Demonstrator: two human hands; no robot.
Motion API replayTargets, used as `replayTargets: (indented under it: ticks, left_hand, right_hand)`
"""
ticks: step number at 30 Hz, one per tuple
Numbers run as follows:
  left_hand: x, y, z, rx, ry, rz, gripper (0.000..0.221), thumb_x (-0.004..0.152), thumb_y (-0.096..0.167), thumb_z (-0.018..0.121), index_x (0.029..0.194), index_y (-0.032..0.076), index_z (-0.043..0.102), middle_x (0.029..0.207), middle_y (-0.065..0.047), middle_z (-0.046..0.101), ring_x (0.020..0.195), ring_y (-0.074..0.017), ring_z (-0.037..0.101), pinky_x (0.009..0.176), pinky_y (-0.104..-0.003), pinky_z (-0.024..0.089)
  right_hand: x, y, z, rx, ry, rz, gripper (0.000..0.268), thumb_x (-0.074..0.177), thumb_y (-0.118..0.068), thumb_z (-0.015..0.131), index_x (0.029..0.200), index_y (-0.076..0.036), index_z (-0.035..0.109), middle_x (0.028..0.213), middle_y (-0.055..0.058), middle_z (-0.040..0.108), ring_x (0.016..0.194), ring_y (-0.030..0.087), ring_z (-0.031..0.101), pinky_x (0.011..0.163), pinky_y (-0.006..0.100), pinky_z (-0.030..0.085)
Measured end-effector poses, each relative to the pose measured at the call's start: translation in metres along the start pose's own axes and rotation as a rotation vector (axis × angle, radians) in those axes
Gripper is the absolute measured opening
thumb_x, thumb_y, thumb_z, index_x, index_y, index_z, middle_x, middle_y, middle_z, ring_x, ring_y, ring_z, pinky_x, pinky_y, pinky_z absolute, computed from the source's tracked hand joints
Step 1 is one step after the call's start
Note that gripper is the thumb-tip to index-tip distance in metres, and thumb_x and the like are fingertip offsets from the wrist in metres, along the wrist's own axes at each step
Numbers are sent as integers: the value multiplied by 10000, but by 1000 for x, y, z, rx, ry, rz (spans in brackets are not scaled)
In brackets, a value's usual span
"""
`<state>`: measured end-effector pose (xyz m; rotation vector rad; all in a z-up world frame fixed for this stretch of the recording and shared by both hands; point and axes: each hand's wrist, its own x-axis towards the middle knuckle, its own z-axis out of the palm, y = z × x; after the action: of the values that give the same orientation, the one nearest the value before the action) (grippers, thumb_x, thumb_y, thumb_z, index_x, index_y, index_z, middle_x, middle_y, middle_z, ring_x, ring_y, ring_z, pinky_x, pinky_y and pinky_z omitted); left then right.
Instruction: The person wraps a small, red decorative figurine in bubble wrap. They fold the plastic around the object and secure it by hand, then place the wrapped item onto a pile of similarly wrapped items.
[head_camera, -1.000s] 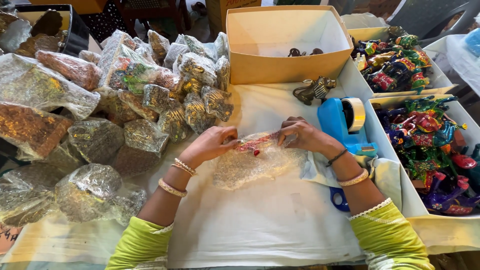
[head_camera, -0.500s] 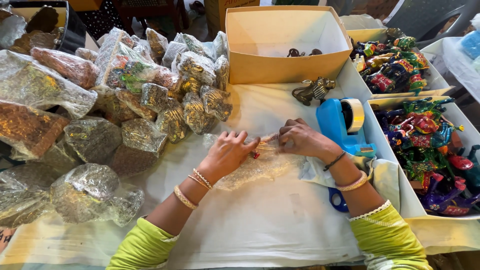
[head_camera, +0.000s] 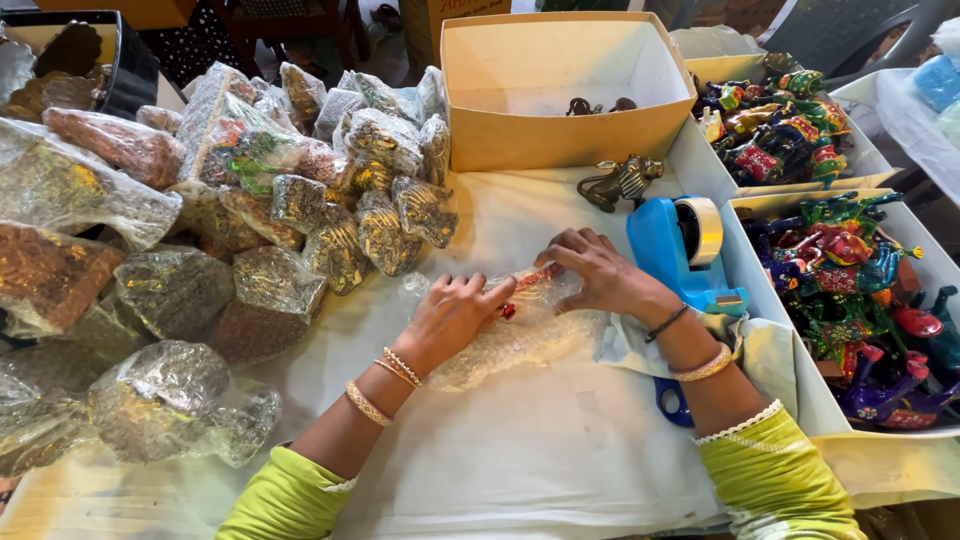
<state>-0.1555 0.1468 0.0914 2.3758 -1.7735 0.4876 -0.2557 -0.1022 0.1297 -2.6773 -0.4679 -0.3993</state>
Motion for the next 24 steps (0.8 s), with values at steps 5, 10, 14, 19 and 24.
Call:
replayTargets:
  ticks: [5,10,14,19,24]
  left_hand:
    - [3,-1,10,-101,43,-73,465,913,284,673,1336,132,555,862,-90,669,774,-271,668,716,-409,488]
    - [3,-3,19,-103,9,-100,493,908,279,701,1349,123,550,867,-87,676,778,-270,673,725,-410,492]
    - [3,-4,20,-94,-21,-111,474,909,261,692,1344,139,548,874,-76,681,786,-262,678,740,-404,505]
    - [3,-2,18,-18,-12,-83,456,928,210,652,1368,186,535,874,-79,681,765,-265,679,721,-393,519]
    - [4,1,9,104,-65,-34,478,927,170,609,1390,260,531,836,-82,659,740,-265,676,683,-389,527]
  right_hand:
    - [-4,14,11,-4,-14,3,464,690,-191,815,1128,-124,677,1123,88,620,1128,336,539,964,437,438]
    - [-6,20,14,28,57,65,114,919,-104,709,1024,-137,678,1025,7,680,1064,262,635,918,386,532]
    - [2,-2,-6,118,103,174,180,869,-150,740,1015,-102,646,985,28,671,989,282,646,839,406,529]
    - [-1,5,2,-51,92,-102,365,652,-172,779,994,-95,677,1019,111,660,1017,358,591,854,443,493]
    - [-3,5,7,208,168,162,133,957,-69,644,1061,-54,563,956,143,673,940,387,661,767,437,525]
